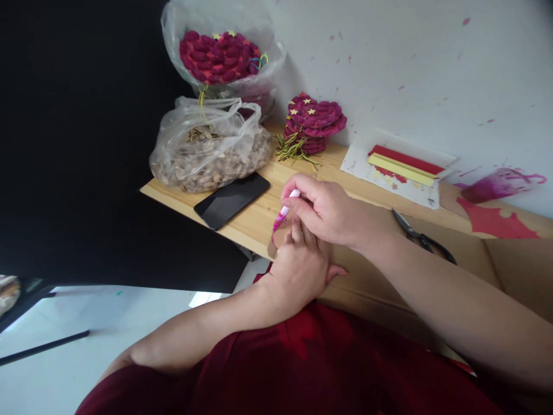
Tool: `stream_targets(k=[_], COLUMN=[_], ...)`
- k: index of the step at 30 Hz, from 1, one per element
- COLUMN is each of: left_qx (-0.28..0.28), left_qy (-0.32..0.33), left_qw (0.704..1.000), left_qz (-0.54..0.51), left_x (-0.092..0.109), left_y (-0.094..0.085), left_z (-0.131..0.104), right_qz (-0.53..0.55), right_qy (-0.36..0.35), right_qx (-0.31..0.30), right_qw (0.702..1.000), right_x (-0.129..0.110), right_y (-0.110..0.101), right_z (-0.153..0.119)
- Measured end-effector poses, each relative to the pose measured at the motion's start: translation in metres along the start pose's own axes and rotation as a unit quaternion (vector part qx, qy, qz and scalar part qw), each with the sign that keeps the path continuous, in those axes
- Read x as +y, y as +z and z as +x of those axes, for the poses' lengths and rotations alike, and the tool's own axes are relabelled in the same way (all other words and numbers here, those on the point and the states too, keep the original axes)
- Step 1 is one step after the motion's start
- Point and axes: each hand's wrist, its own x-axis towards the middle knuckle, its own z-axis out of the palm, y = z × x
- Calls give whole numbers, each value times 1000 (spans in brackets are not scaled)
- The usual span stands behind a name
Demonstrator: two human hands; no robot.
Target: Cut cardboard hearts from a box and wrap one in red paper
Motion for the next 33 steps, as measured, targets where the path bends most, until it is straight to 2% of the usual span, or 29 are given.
stream_targets(k=[16, 24, 33], left_qx=[-23, -9, -20], left_qy=[3, 2, 3], left_qw=[1000, 1000, 1000], left_qz=[-6, 13, -15], left_x=[-1, -1, -1], left_y=[-2, -2, -2], left_z=[0, 0, -1], right_qz=[-14, 4, -12], right_qy=[9, 6, -1], right_qx=[-2, -20, -1], right_qw=[1000, 1000, 1000], right_x=[-1, -3, 5], right_y=[-1, 0, 0], right_z=[0, 1, 2])
